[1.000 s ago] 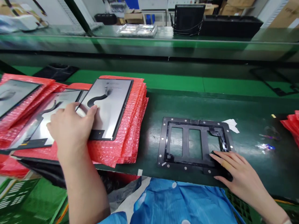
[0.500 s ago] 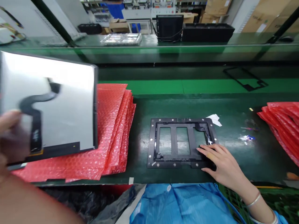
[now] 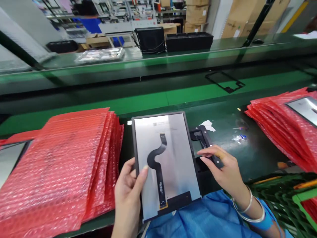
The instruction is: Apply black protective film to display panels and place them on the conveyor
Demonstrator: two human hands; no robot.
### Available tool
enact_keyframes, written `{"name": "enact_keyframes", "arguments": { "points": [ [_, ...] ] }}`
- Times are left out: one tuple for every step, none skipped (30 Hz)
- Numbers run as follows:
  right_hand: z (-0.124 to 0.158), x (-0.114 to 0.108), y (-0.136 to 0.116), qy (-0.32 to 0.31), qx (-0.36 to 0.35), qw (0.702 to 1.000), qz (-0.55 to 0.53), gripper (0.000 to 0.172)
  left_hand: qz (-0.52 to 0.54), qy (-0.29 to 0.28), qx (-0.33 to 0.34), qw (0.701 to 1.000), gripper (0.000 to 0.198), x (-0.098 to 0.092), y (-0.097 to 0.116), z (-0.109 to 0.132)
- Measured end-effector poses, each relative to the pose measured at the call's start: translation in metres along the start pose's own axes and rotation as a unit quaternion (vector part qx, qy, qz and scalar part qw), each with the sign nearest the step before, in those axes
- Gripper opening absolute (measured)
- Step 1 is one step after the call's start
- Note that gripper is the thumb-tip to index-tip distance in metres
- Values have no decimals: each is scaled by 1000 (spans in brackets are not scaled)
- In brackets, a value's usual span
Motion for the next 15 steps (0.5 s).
{"name": "enact_keyframes", "arguments": {
  "points": [
    [-2, 3, 1, 6, 1, 1000, 7, 13, -9, -30, -16, 999, 68, 3, -8, -2],
    [-4, 6, 2, 8, 0, 1000, 19, 14, -18, -56, -27, 998, 70, 4, -13, -3],
    [-5, 7, 5, 9, -1, 999, 36, 15, -28, -75, -31, 996, 71, 3, -17, -4],
    [-5, 8, 7, 10, 0, 999, 51, 16, -34, -86, -32, 995, 70, 1, -20, -5],
    [-6, 9, 10, 10, 1, 998, 62, 17, -36, -90, -31, 995, 69, -2, -21, -5],
    [-6, 8, 11, 11, 3, 998, 68, 17, -36, -93, -28, 995, 67, -4, -22, -5],
    [-6, 7, 12, 13, 5, 997, 71, 16, -33, -94, -26, 995, 67, -6, -21, -6],
    [-6, 5, 11, 18, 7, 997, 69, 15, -30, -93, -25, 995, 67, -7, -21, -6],
    [-6, 3, 8, 24, 5, 998, 65, 14, -27, -91, -25, 995, 66, -6, -20, -7],
    [-6, 1, 3, 26, -2, 998, 61, 13, -23, -87, -26, 996, 67, -5, -20, -8],
    [-7, 1, -3, 19, -14, 998, 58, 13, -15, -77, -28, 997, 69, -3, -19, -9],
    [-7, 1, -9, -3, -31, 998, 57, 17, -5, -63, -33, 997, 73, 0, -18, -11],
    [-7, 4, -16, -45, -55, 996, 59, 25, 9, -48, -38, 998, 76, 3, -18, -13],
    [-7, 7, -21, -105, -80, 989, 66, 33, 27, -38, -43, 998, 79, 7, -17, -15],
    [-6, 12, -25, -171, -103, 977, 77, 41, 46, -33, -46, 997, 81, 11, -17, -17]
  ]
}}
Point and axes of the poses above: each hand's wrist, its own z-axis away from the middle knuckle, its own x-axis out of the palm, y = z × x, the point moved 2 cm from there along -z, towards the middle knuckle, and after that the axes turned 9 degrees about -y, right-handed, at the moved point
